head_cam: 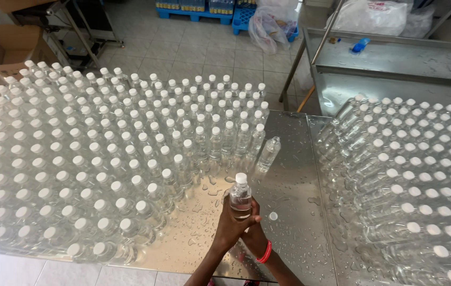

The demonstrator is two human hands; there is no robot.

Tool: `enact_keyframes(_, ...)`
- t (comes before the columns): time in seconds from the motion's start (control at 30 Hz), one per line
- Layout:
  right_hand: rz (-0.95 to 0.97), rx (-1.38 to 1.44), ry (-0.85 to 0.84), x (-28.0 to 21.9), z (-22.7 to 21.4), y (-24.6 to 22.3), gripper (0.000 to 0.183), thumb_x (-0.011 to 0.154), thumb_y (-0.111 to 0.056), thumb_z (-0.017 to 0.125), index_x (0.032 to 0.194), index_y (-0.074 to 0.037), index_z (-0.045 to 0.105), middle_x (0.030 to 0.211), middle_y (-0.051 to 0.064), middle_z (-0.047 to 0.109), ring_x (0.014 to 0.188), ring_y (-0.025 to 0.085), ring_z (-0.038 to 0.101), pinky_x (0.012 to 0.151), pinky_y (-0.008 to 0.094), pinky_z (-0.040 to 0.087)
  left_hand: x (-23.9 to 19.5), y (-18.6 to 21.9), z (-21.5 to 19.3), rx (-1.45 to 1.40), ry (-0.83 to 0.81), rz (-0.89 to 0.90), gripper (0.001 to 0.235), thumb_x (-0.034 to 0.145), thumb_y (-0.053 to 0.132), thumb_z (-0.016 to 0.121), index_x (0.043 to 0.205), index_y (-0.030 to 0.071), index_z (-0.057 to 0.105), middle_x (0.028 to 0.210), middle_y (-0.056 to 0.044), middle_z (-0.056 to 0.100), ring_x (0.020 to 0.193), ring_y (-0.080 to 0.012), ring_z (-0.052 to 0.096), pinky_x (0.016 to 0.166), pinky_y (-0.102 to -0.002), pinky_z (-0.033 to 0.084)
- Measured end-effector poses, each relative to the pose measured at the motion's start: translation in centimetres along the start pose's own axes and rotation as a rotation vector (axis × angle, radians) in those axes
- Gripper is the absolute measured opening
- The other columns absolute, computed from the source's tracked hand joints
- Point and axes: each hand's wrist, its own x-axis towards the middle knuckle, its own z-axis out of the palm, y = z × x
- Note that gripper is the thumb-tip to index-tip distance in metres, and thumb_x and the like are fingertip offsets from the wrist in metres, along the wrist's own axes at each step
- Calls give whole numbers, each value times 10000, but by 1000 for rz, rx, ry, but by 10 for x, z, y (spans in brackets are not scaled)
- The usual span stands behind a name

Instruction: The person repeatedly picks up plastic bottles from a metal table, screws on white caps, and places the capped bottles back on the table. The task involves handling many identical bottles in a repetitive sequence.

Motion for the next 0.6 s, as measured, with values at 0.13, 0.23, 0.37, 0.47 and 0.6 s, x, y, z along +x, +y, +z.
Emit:
enact_keyframes(0.13,-142,-183,-261,-4,-18,-60,1115,1009,-326,786,1706,-50,-39,1703,240,276,1622,413,319,1334,530,315,5,23,-1,51,37,1,898,622,374,1029,1354,100,588,1216,-106,829,1112,-260,836,921,-371,705)
enact_keyframes(0.23,-236,-397,-326,10,-53,-111,730,1075,-389,662,1610,-75,276,1541,182,425,1452,344,462,1194,489,457,8,21,-8,65,-15,63,821,657,431,996,1328,101,656,1149,-82,834,1031,-222,815,900,-351,670)
enact_keyframes(0.37,-463,-1049,-374,38,-109,-159,569,1069,-312,649,1536,-22,503,1420,220,659,1198,333,716,1004,458,637,0,21,-17,155,-186,40,1037,650,442,993,1533,114,560,1371,-87,765,1238,-256,764,1031,-362,660)
enact_keyframes(0.47,-666,-1236,-659,59,-118,-194,712,1085,-400,684,1646,-95,371,1462,173,618,1196,335,664,966,475,572,-5,19,-20,240,-338,111,924,708,430,976,1479,111,581,1350,-73,765,1194,-221,749,983,-338,598)
enact_keyframes(0.6,-816,-1394,-913,62,-121,-200,537,1113,-324,639,1565,-101,454,1407,234,638,1163,352,692,915,499,596,-16,28,-23,420,-455,111,724,745,374,964,1329,124,617,1145,-55,793,926,-190,738,723,-310,560)
